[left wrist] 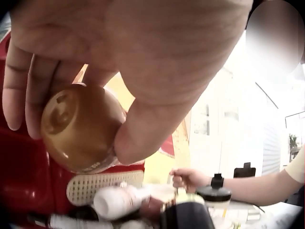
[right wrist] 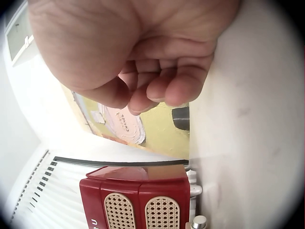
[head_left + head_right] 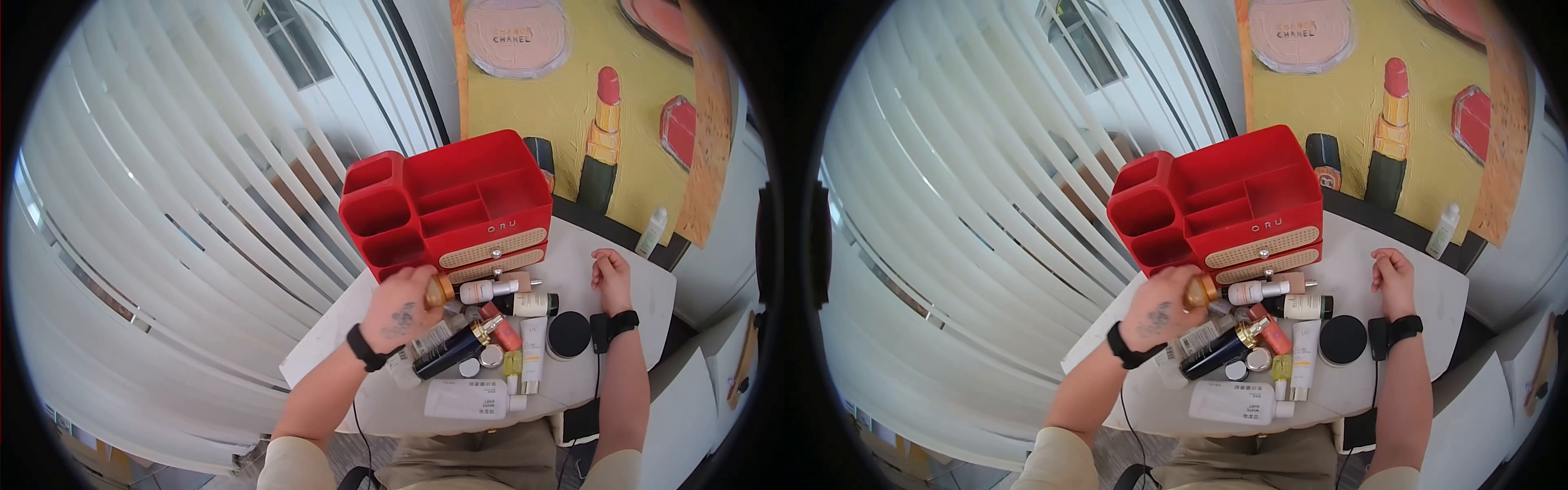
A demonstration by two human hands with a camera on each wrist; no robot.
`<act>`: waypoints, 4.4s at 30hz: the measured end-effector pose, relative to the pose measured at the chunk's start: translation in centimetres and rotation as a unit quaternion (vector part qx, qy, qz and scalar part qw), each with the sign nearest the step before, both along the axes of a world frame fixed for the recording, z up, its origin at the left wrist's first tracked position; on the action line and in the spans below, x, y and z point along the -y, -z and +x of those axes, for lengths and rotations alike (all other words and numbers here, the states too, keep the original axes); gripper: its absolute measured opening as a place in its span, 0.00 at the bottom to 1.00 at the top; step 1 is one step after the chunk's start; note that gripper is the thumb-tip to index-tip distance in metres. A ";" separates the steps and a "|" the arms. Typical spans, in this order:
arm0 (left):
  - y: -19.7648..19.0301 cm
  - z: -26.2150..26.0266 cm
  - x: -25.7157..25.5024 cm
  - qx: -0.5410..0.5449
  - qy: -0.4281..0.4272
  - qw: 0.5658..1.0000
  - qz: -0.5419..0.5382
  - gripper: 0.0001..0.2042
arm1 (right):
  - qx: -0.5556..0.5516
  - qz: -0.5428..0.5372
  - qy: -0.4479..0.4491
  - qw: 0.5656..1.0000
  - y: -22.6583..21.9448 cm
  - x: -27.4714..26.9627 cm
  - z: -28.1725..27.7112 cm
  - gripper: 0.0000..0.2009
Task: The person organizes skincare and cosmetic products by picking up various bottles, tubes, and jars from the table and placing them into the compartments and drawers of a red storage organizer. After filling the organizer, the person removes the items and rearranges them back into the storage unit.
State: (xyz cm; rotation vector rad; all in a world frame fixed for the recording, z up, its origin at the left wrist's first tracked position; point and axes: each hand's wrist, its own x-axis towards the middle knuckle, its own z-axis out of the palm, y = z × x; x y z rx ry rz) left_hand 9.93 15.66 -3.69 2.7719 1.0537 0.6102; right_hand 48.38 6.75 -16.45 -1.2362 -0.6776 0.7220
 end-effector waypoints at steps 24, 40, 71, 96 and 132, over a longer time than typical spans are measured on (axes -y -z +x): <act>-9.9 -2.8 -10.6 0.166 -0.226 0.958 0.066 0.22 | -0.002 0.003 -0.010 1.000 0.3 0.1 0.2 0.07; 8.8 -13.4 -4.4 0.621 -0.156 0.612 -0.463 0.14 | -0.053 0.008 -0.024 0.998 0.4 0.2 0.4 0.07; 11.3 -13.0 -3.7 0.597 -0.165 0.611 -0.493 0.12 | 0.533 -0.093 -0.072 0.838 -6.1 14.3 -20.9 0.16; 11.5 -13.1 -4.1 0.591 -0.175 0.619 -0.487 0.11 | 0.602 -0.261 -0.149 0.740 -7.3 2.3 -19.4 0.24; 11.5 -13.0 -4.1 0.590 -0.181 0.620 -0.484 0.11 | 0.377 0.047 0.100 0.919 -17.0 -11.7 -12.8 0.20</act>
